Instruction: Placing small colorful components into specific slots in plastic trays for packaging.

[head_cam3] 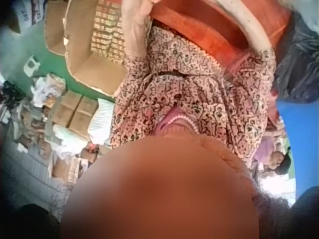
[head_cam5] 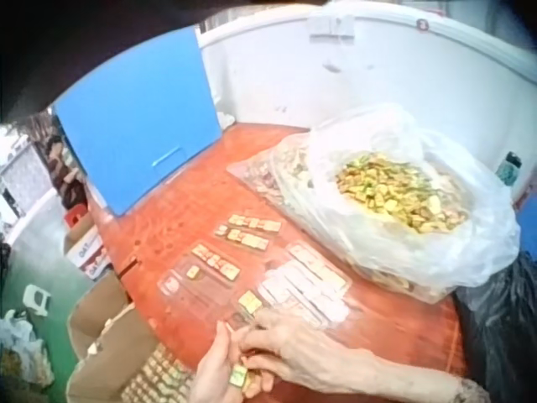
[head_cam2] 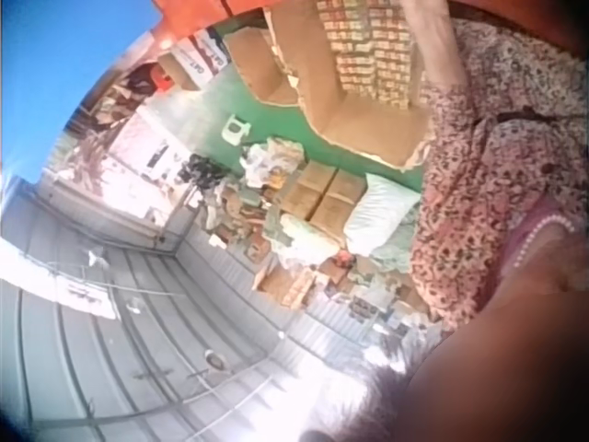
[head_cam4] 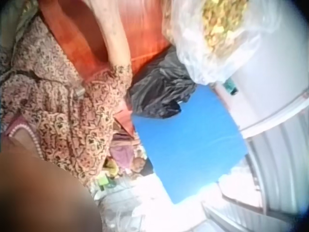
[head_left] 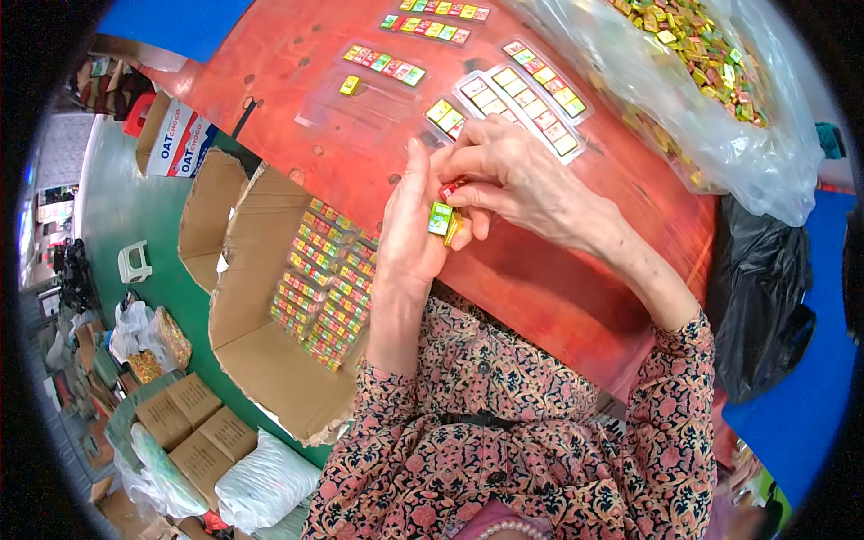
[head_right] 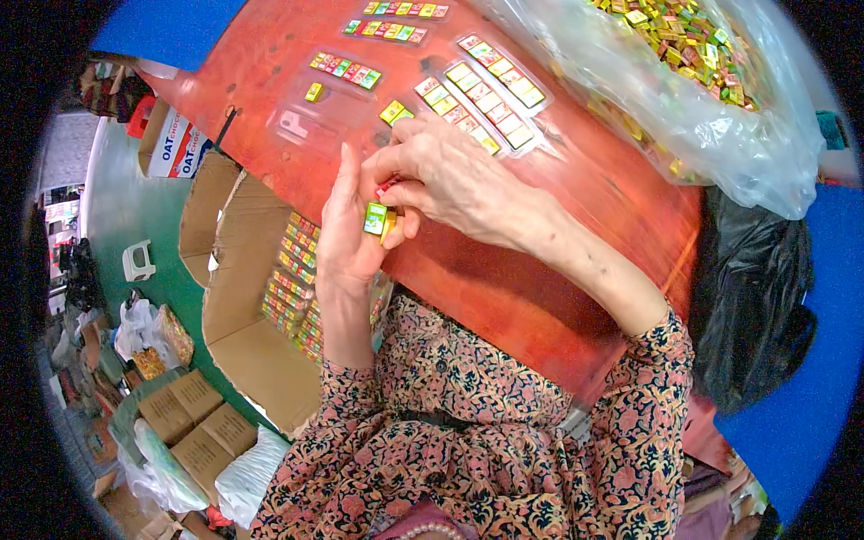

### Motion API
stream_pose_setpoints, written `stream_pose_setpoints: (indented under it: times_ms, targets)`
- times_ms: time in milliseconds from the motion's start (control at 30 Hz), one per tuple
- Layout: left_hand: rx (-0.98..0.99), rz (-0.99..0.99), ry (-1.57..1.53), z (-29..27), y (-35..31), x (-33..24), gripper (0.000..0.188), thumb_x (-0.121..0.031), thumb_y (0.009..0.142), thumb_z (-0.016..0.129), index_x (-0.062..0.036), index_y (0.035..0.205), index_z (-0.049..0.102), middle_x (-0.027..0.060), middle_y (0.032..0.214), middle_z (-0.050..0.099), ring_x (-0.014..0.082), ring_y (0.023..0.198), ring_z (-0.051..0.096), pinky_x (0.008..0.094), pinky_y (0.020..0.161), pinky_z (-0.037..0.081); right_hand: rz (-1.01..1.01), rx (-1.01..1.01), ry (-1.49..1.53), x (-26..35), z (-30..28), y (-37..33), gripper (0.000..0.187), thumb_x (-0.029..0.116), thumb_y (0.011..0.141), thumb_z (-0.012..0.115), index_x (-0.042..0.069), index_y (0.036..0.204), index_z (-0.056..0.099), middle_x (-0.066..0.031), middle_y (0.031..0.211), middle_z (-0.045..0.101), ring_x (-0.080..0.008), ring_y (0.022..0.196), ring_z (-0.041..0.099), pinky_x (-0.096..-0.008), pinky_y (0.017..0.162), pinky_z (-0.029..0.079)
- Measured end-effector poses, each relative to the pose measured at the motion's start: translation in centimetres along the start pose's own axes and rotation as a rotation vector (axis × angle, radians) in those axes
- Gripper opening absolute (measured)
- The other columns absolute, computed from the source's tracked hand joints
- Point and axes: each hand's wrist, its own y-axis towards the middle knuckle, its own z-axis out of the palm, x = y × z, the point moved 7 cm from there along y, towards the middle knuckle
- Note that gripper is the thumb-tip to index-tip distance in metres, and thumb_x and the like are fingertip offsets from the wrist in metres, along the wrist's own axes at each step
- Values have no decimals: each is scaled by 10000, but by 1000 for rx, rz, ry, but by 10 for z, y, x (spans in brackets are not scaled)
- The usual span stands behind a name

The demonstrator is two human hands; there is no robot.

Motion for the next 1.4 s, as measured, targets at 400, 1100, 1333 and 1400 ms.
stream_pose_setpoints:
  times_ms: [400, 1100, 1333, 1400]
  targets:
    - [-30, -97, -743, -17, -28, 21, 533, -364, 954, 342, 93, 1225, 387, 306, 1226, 424, 310, 968, 546, 322, 772, 509, 515, -294, 841, -63, -43, -54, 242, 227, 864, 600, 23, 993, 616, 11, 837, 606, -43, 725, 541, -189, 624, 443]
    - [40, -90, -615, 17, -27, 52, 500, -401, 959, 321, 38, 1124, 496, 133, 1119, 546, 210, 1046, 510, 358, 942, 395, 102, -121, -93, 18, 1, -60, 186, 73, 758, 614, 25, 935, 584, -99, 807, 531, -262, 719, 591, -332, 603, 481]
    - [126, -110, -567, 24, -28, 55, 509, -328, 963, 343, 106, 1219, 411, 190, 1204, 500, 250, 1108, 493, 380, 964, 404, 103, -30, 42, 7, -12, -72, 120, 93, 771, 618, 15, 849, 572, -98, 788, 534, -267, 699, 563, -341, 603, 441]
    - [26, -87, -428, 26, -27, 54, 458, -281, 953, 384, 103, 1198, 432, 192, 1170, 525, 247, 1056, 532, 362, 899, 454, 140, -81, 77, -2, -18, -76, 118, 100, 776, 614, 10, 834, 563, -101, 778, 530, -272, 687, 549, -346, 596, 427]
